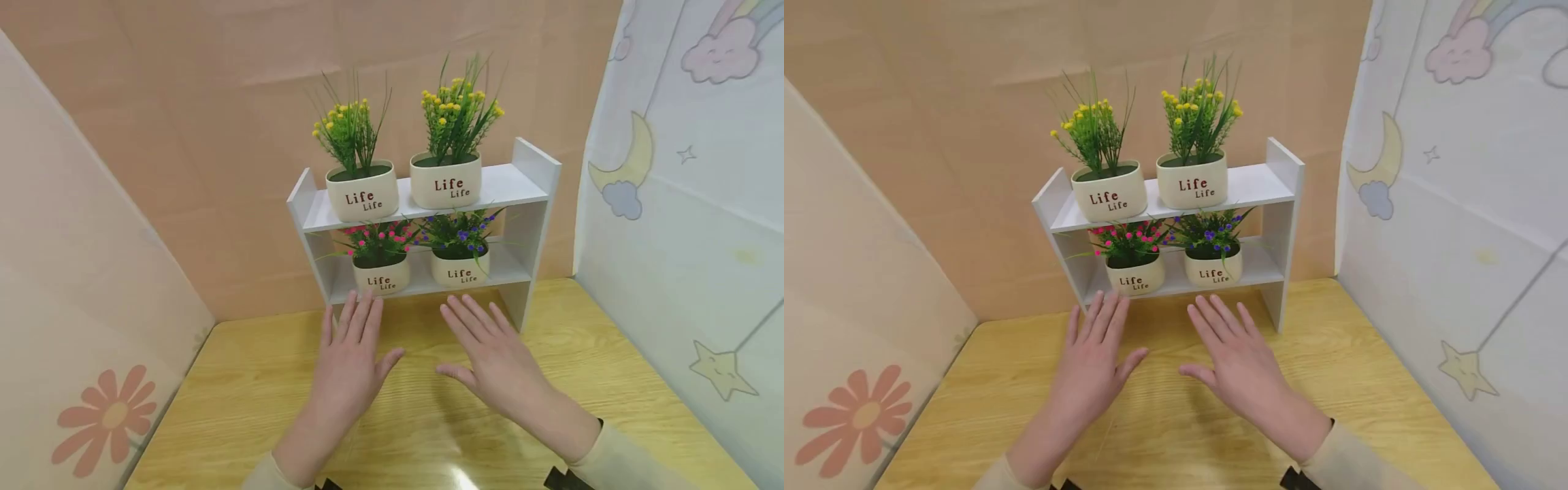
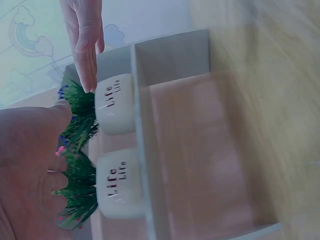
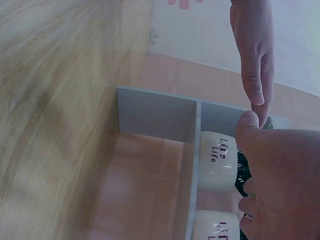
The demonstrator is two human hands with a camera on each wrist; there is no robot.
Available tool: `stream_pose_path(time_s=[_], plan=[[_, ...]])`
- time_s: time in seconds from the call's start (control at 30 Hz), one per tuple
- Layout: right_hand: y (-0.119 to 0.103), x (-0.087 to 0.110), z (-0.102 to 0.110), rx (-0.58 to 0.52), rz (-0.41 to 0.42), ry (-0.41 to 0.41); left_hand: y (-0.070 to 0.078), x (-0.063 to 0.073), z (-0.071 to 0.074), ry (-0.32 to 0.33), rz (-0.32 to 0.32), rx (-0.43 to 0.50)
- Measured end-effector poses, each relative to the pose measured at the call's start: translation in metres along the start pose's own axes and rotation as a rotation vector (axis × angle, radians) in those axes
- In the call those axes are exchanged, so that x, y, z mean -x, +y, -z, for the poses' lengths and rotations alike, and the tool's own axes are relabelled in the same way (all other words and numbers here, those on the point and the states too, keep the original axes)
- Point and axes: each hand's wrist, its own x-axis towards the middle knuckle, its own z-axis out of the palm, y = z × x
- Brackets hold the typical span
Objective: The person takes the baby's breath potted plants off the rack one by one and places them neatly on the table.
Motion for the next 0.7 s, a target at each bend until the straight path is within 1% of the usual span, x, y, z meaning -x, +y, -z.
stream_pose_path(time_s=[0.2, 0.3, 0.43, 0.53, 0.7], plan=[[-0.001, -0.001, 0.012, 0.01, 0.025, 0.029, -0.003, -0.005, 0.012, 0.044, 0.0, -0.013], [-0.002, -0.003, 0.017, 0.023, 0.036, 0.045, -0.005, -0.007, 0.017, 0.045, -0.008, -0.036], [-0.003, -0.007, 0.024, 0.022, 0.053, 0.062, -0.006, -0.009, 0.023, 0.059, -0.012, -0.043], [-0.003, -0.011, 0.028, 0.022, 0.073, 0.074, -0.007, -0.01, 0.027, 0.078, -0.003, -0.037], [-0.004, -0.017, 0.036, 0.037, 0.091, 0.087, -0.008, -0.012, 0.035, 0.086, 0.015, -0.018]])
